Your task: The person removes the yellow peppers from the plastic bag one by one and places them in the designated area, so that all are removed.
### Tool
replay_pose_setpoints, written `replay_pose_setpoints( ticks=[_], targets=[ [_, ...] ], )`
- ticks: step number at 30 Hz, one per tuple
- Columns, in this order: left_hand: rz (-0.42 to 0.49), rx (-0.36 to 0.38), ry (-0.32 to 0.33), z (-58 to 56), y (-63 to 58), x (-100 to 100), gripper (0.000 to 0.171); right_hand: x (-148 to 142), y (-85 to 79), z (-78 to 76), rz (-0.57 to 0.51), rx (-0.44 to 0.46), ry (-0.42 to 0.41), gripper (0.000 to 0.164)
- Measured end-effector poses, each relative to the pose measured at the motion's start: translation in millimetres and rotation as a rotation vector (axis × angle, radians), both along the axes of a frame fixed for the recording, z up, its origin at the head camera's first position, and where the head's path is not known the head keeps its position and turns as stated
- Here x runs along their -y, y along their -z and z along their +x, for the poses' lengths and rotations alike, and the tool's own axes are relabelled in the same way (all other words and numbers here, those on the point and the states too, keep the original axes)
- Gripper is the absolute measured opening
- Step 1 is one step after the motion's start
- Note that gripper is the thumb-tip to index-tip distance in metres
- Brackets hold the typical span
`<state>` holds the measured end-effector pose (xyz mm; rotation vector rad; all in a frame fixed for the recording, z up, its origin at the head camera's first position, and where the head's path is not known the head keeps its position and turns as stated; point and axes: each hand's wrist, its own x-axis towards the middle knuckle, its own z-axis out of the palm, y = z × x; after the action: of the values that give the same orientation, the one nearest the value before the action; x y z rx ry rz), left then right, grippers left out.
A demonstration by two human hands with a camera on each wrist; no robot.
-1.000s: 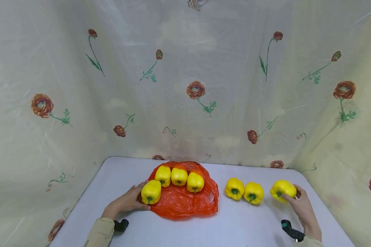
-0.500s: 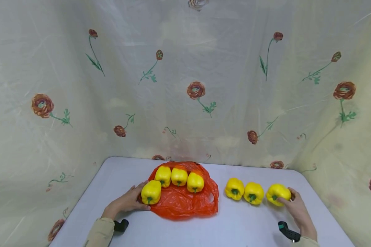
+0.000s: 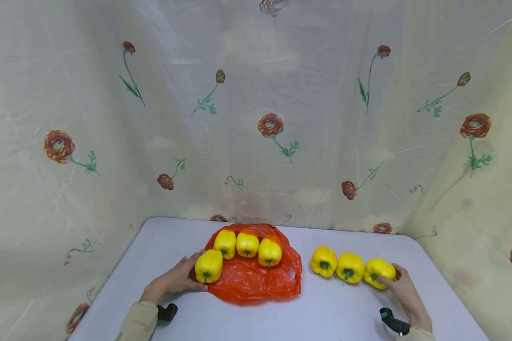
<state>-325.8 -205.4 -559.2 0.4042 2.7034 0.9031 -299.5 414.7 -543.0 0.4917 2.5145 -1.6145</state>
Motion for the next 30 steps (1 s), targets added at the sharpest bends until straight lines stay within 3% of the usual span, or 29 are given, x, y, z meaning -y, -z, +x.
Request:
replay_pose_setpoints(
  ticks=[19,25,30],
  targets=[
    [0.006,0.003,-0.006,1.1,-1.8,-0.6,0.109,1.2,-1.7,0.1,0.03,0.039,-0.013,0.108],
    [0.014,0.001,0.002,1.2,-2.7,-0.3,0.11,1.2,-2.1,0.3,0.045,0.06,-0.011,0.121],
    [0.017,0.004,0.001,1.5,-1.8,-0.4,0.111,2.8,-3.3,2.4,0.047,0.091,0.05,0.134]
  ],
)
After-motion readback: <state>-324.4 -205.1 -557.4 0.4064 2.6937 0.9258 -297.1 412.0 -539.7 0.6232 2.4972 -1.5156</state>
